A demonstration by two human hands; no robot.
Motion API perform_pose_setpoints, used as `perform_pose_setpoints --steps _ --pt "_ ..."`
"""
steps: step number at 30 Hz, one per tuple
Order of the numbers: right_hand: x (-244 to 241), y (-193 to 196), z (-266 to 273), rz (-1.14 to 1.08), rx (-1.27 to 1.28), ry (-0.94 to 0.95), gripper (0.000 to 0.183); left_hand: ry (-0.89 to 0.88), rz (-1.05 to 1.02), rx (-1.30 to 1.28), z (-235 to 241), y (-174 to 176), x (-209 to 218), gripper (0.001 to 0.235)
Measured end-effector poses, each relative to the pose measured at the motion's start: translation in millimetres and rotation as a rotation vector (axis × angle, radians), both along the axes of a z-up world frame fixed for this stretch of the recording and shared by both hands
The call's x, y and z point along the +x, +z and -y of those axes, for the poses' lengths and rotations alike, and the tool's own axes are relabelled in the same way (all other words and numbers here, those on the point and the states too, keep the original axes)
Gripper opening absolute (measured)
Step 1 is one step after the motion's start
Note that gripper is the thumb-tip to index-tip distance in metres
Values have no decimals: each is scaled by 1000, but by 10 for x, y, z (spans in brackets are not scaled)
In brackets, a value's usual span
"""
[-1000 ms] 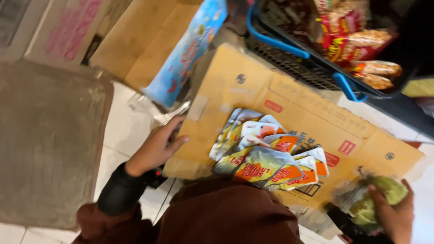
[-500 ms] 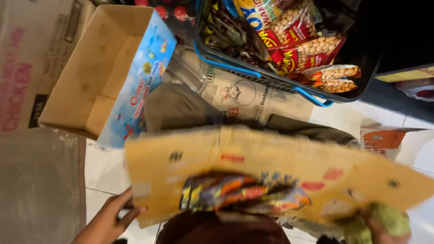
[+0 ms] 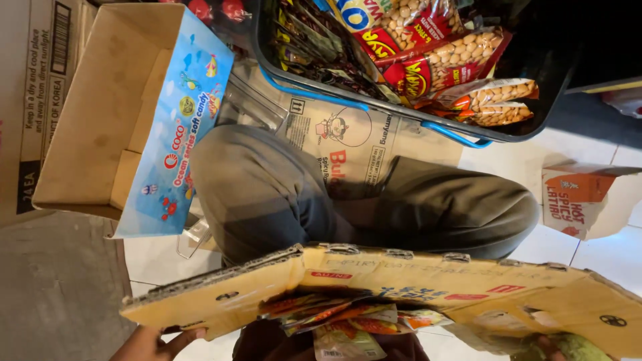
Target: The person cleans individual snack pouches with a cloth and arranges them on a cardboard surface.
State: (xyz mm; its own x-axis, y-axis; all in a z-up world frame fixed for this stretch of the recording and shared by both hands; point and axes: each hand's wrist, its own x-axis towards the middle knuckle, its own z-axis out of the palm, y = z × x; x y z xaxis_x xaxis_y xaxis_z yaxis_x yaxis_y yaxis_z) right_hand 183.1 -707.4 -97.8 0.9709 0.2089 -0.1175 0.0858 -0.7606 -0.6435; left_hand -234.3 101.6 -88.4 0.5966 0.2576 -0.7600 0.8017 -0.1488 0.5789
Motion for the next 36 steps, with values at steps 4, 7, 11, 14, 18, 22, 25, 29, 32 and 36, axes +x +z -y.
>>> perform_pose_setpoints --steps 4,7,11,14,18,22,25,29,32,36 --pt "-206 155 -1115 28 53 -59 47 175 -75 -22 -24 84 188 55" --pt "-510 376 -1757 -6 45 -129 48 -139 -119 197 8 528 714 31" --pt "-285 407 -2184 -103 225 -349 37 -1 85 217 145 826 1334 35" --pt "-239 394 -2313 -114 241 -381 45 -24 57 323 119 671 1222 29" --pt "-313 843 -2979 175 -13 -242 72 14 280 482 300 885 1549 52" --pt "-539 703 -2688 202 -43 -188 73 -229 631 894 310 1327 1788 52" --pt "-606 671 -2667 -110 -6 -103 68 -231 544 966 361 1670 1813 41" --pt "-760 681 -3050 -220 -146 204 66 -184 539 716 559 1753 2006 33" --pt "-860 585 -3264 -229 -115 238 64 -287 481 586 799 1637 2263 38" --pt "-960 490 -3360 -158 -163 247 57 -397 453 439 1108 1439 2423 44"
